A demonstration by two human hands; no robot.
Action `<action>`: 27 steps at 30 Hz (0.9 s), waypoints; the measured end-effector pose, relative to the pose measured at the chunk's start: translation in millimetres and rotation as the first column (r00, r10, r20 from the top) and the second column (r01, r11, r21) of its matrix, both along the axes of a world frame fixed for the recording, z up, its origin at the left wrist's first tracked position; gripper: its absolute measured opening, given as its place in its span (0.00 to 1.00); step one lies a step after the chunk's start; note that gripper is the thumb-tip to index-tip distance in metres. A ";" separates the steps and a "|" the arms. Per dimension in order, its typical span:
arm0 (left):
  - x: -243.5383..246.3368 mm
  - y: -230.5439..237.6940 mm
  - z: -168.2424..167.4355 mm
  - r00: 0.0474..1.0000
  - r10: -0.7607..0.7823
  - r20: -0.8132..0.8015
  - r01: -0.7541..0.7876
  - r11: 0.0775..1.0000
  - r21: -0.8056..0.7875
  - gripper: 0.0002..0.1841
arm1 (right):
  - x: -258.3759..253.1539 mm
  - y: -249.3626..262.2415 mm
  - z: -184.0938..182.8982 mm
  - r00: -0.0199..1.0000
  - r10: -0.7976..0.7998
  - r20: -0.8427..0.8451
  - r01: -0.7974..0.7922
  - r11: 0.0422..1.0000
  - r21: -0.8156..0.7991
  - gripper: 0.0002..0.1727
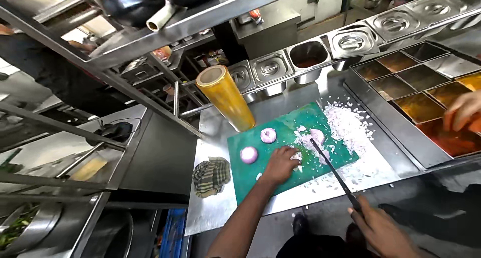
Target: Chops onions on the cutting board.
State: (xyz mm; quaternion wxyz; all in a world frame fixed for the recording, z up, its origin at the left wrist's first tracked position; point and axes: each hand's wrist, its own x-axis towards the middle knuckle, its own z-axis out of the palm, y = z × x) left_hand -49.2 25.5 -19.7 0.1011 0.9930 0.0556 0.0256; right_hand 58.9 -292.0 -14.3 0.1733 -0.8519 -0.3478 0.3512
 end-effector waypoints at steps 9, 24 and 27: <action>-6.9 28.3 29.2 0.934 0.355 0.036 -0.346 0.925 -0.161 0.11 | -16.2 -12.7 -4.0 0.978 0.193 -0.078 -0.192 0.981 0.029 0.28; -15.5 -7.4 13.1 0.848 0.499 -0.180 -0.530 0.787 -0.317 0.08 | -14.7 29.3 0.1 0.976 0.195 0.098 -0.181 0.974 -0.133 0.26; -11.5 -3.1 19.4 0.851 0.463 -0.247 -0.521 0.803 -0.290 0.09 | -26.3 36.2 3.2 0.941 0.241 0.237 -0.204 0.964 -0.170 0.24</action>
